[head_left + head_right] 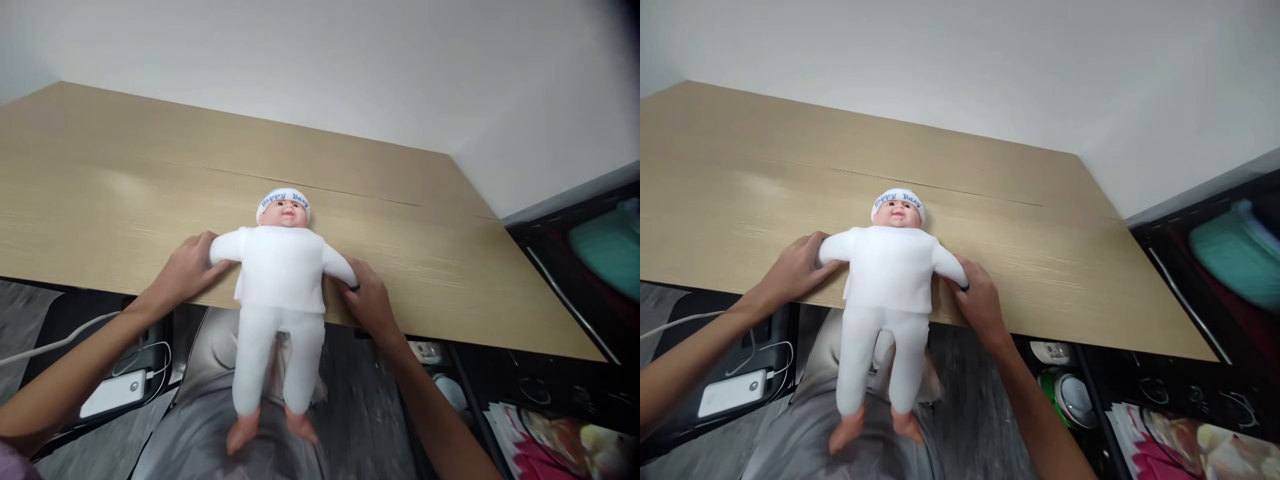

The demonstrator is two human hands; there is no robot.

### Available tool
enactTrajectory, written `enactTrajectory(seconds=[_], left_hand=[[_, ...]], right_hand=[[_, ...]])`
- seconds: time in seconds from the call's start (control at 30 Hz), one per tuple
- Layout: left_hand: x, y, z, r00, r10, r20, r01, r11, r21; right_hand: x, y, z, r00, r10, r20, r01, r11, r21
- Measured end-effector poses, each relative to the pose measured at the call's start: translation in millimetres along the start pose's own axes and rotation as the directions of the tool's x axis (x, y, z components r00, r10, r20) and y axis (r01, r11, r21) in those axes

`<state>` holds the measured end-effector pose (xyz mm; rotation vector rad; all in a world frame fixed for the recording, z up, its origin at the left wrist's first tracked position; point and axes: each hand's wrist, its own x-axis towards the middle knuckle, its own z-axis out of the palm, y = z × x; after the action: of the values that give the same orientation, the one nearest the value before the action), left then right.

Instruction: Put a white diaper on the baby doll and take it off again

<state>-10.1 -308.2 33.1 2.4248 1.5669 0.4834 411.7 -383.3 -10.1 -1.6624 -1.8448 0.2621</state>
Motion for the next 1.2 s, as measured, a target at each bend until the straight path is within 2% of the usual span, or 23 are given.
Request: enactTrajectory(seconds=[0.13, 0.27, 0.53, 0.83, 0.97, 1.2], left_hand=[[55, -21, 13.1, 0.996, 0.048, -0.076, -0.043, 0.997, 0.064], [105, -41, 21.3, 0.988, 0.042, -0.151, -0.031, 0.997, 0.076], [182, -71, 30.8, 0.965, 0.003, -0.261, 0.023, 0.995, 0.098], [275, -106, 38.6, 0.942, 0.004, -0.335, 0.043, 0.99, 0.133], [291, -115, 40.4, 0.928, -0.009, -0.373, 0.059, 0.991, 0.122], [277, -132, 41.6, 0.934, 0.057, -0.354, -0.004, 0.989, 0.149]], right_hand=[[51, 19, 15, 0.999, -0.044, -0.032, 0.043, 0.999, -0.015], [101, 37, 30, 0.995, -0.079, -0.064, 0.076, 0.996, -0.05], [178, 60, 57, 0.986, -0.12, -0.118, 0.107, 0.989, -0.105], [271, 88, 81, 0.968, -0.194, -0.158, 0.172, 0.975, -0.144], [292, 97, 84, 0.955, -0.22, -0.198, 0.172, 0.956, -0.236], [279, 118, 76, 0.949, -0.179, -0.26, 0.088, 0.941, -0.327]])
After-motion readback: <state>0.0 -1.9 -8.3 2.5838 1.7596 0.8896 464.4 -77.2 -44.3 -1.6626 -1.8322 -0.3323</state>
